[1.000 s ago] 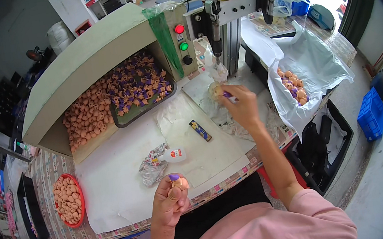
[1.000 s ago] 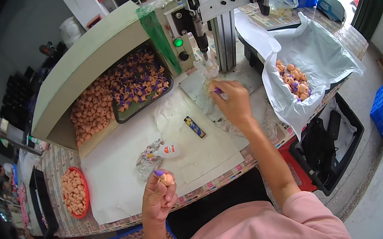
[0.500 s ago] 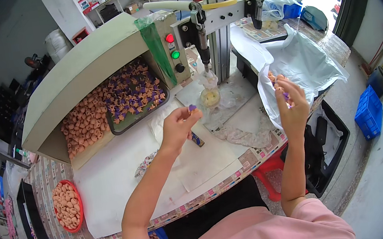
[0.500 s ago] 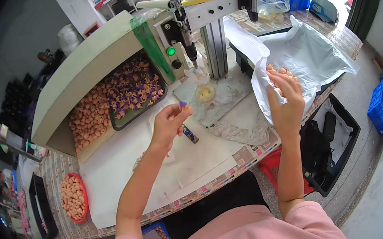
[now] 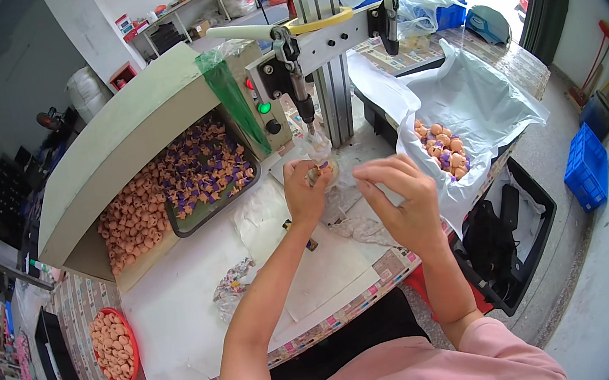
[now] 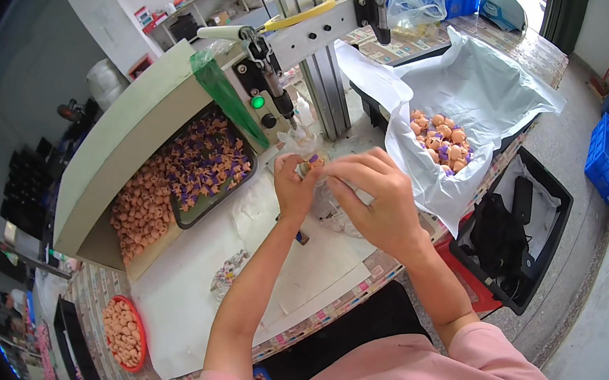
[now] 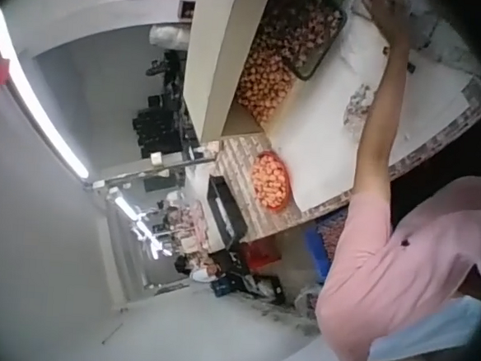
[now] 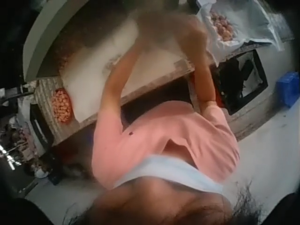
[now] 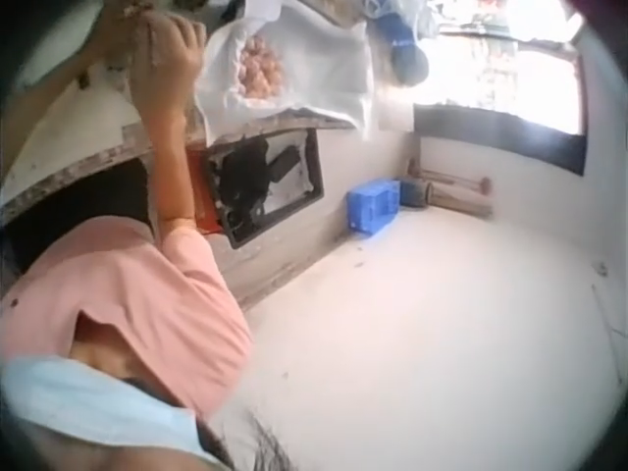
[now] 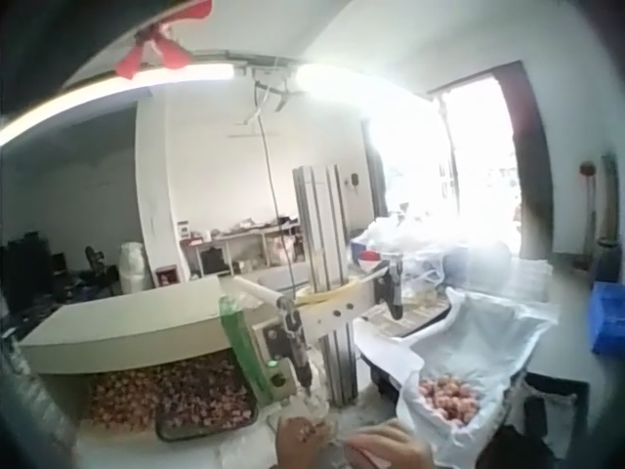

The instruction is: Assembling small toy components using a glue bottle at a factory workbench.

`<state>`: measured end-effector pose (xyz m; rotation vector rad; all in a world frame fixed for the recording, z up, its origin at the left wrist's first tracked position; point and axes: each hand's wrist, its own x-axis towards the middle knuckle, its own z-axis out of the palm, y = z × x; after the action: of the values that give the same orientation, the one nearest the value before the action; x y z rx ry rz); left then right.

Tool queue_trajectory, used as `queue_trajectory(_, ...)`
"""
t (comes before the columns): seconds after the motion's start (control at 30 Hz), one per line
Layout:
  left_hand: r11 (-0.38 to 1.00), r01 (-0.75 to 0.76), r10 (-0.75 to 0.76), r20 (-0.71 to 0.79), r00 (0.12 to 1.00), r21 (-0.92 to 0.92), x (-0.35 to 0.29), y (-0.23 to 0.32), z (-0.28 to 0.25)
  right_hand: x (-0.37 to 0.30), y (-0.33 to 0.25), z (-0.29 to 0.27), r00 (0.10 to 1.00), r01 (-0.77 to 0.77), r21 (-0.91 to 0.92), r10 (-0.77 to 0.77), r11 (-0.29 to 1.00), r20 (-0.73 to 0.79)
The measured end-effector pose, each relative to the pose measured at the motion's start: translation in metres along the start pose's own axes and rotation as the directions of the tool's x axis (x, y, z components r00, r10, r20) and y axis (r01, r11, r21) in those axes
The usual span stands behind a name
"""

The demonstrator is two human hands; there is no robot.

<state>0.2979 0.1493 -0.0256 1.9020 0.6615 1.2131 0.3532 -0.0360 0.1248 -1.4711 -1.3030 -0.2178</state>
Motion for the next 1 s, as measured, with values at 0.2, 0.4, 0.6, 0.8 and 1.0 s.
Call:
queue_trajectory(0.2, 0.976, 0.218, -0.216, 0.094, 0.972, -0.006, 0.003, 0.020, -0.002, 0.108, 0.000, 0.041, 0.695, 0.550, -0.224, -0.590, 0.804, -0.412)
queue_trajectory(0.4, 0.973, 0.213, -0.222, 0.110, 0.969, 0.085, 0.002, 0.032, 0.001, 0.213, 0.001, 0.052, 1.000, 0.009, -0.051, -0.008, 0.999, 0.016)
queue_trajectory(0.6, 0.994, 0.111, -0.110, 0.056, 0.992, -0.006, 0.007, -0.003, -0.009, 0.179, -0.045, -0.003, 0.932, 0.363, 0.682, -0.235, 0.635, -0.277)
queue_trajectory(0.8, 0.929, 0.369, -0.371, 0.151, 0.916, 0.044, 0.000, 0.020, -0.041, 0.058, 0.008, 0.003, 0.859, 0.499, 0.315, -0.412, 0.807, -0.303)
queue_trajectory(1.0, 0.105, 0.700, -0.694, 0.452, 0.560, -0.707, -0.036, 0.068, -0.142, -0.013, -0.014, 0.046, 0.970, -0.031, 0.401, 0.125, 0.915, -0.211)
